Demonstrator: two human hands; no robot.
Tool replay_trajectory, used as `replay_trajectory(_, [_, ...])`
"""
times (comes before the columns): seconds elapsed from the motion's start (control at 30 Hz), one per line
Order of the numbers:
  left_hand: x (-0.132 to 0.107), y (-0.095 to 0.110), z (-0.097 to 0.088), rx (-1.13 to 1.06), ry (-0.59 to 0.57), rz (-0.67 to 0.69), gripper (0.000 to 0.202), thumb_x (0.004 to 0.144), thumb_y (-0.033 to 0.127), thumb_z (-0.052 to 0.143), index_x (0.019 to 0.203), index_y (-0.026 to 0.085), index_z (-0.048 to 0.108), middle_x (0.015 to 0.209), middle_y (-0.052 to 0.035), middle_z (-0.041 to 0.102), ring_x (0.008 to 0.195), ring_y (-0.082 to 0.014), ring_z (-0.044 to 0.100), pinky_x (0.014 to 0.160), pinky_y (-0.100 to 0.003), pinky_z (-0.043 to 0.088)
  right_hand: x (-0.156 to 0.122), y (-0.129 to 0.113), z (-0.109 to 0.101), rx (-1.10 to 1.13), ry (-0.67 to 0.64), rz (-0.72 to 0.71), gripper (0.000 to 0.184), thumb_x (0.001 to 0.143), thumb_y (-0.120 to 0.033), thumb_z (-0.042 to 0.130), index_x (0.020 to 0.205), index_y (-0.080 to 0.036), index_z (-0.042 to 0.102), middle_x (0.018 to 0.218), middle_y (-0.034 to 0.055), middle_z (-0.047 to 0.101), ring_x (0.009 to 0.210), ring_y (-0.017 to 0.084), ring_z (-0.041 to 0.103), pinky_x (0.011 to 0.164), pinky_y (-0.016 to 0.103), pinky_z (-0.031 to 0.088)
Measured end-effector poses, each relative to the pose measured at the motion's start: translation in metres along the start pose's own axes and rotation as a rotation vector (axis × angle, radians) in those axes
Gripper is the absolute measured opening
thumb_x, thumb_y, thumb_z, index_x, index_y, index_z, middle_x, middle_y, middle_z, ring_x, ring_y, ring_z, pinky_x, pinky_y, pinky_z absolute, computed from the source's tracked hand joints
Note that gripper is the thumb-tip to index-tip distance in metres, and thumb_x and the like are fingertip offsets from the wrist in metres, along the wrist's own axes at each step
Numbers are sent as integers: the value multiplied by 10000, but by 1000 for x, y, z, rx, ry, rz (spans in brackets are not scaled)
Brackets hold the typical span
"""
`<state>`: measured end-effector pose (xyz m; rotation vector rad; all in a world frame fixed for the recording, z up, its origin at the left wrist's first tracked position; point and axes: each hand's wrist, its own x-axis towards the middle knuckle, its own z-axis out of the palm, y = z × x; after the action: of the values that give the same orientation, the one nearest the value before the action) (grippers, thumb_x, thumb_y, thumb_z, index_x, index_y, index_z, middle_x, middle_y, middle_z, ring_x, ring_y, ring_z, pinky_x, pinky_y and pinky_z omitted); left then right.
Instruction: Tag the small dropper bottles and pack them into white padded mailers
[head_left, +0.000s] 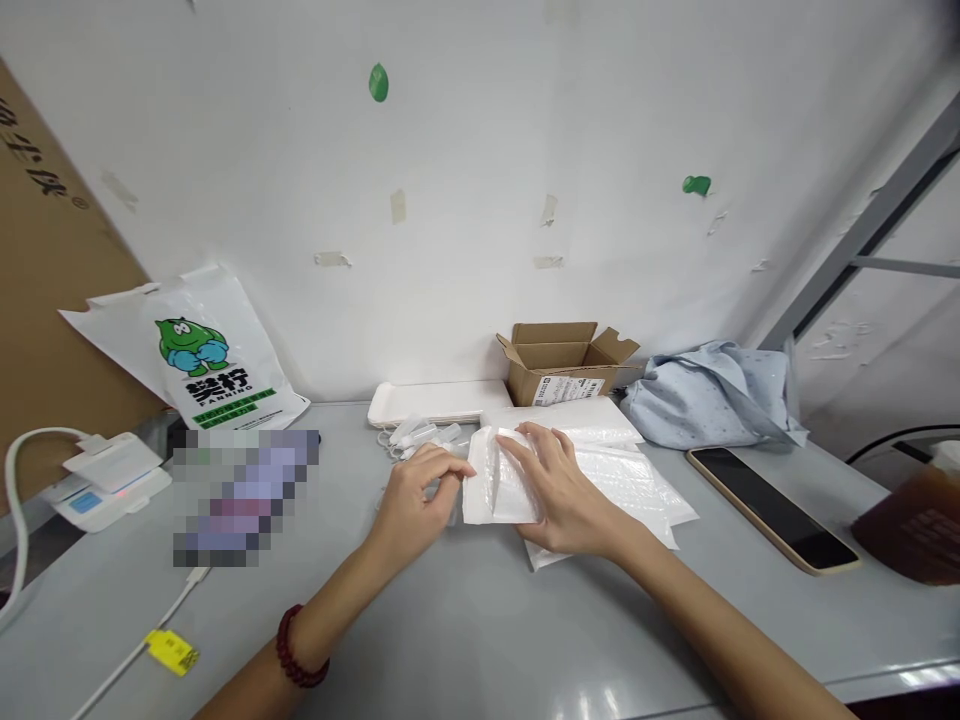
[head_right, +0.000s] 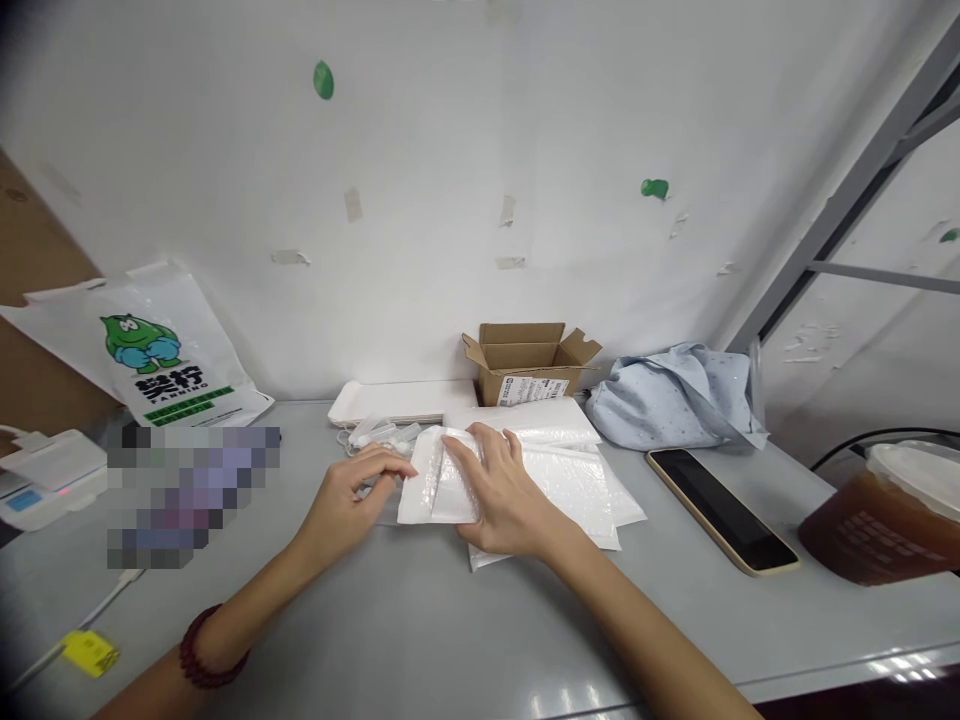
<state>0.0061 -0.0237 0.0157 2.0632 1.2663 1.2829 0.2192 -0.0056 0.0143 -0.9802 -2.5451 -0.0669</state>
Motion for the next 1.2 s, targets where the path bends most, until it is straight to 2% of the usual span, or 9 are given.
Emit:
replay_trajectory(0.17, [0, 3, 0, 0, -6, -74, 237, 807, 163, 456, 789, 210, 688, 871, -29, 678, 865, -175, 587, 681, -265, 473, 1, 2, 2, 3, 108, -34, 796, 656, -227, 601, 1359, -141, 237, 1235, 202, 336, 1234, 348, 283, 957, 543, 309])
replay_trajectory(0.37, [-1, 0, 2, 0, -48, -121, 230, 811, 217, 499, 926, 217, 698, 984, -54, 662, 908, -189, 585, 556, -221, 472, 1, 3, 4, 13, 171, -50, 693, 705, -145, 569, 1331, -180, 274, 1217, 177, 359, 1164, 318, 367, 902, 491, 394])
replay_trajectory(0.5, [-3, 4, 4, 33, -159, -48, 281, 819, 192, 479, 996, 216, 696, 845, -48, 642, 815, -176, 589, 590, -239, 484, 1, 3, 5, 38, 215, -107, 694, 695, -98, 542, 1330, -177, 273, 1180, 158, 393, 1133, 289, 394, 902, 459, 400])
replay_trajectory(0.57, [-4, 5, 6, 61, -157, -28, 295, 827, 183, 457, 988, 208, 703, 746, -36, 620, 741, -168, 587, 596, -253, 485, 1, 2, 5, 31, 226, -123, 699, 689, -94, 541, 1331, -167, 274, 1176, 156, 401, 1120, 285, 399, 896, 444, 400])
replay_trajectory(0.63, [-4, 4, 8, 73, -86, -21, 309, 832, 164, 429, 945, 200, 714, 732, -36, 630, 734, -169, 594, 634, -274, 492, 1, 1, 4, -1, 221, -114, 698, 688, -102, 540, 1332, -164, 277, 1168, 156, 412, 1102, 288, 406, 881, 441, 395])
replay_trajectory(0.77, [-5, -3, 10, 54, 85, -33, 323, 821, 130, 398, 853, 190, 714, 881, -52, 692, 881, -190, 617, 781, -319, 489, 2, 1, 3, -74, 187, -37, 674, 712, -143, 540, 1336, -175, 287, 1151, 154, 445, 1061, 300, 423, 836, 437, 385])
replay_trajectory(0.9, [-2, -7, 6, 66, 168, -77, 296, 816, 154, 396, 814, 192, 690, 888, -41, 706, 893, -189, 623, 784, -308, 483, 2, 6, 6, -112, 196, 9, 603, 759, -207, 551, 1321, -164, 335, 1150, 161, 455, 1064, 310, 420, 841, 441, 370])
replay_trajectory(1.03, [10, -19, -14, 138, 294, -249, 242, 778, 197, 432, 759, 196, 673, 874, -29, 706, 820, -189, 628, 724, -288, 483, 2, 10, 8, -109, 230, 34, 550, 785, -227, 550, 1295, -144, 361, 1148, 164, 456, 1059, 302, 422, 853, 437, 372])
replay_trajectory(1.2, [26, -56, -45, 271, 384, -443, 234, 738, 205, 443, 800, 196, 669, 884, -40, 720, 828, -211, 641, 749, -308, 482, 2, 10, 8, -83, 228, 17, 531, 794, -208, 545, 1287, -149, 353, 1135, 154, 465, 1058, 293, 428, 845, 429, 380])
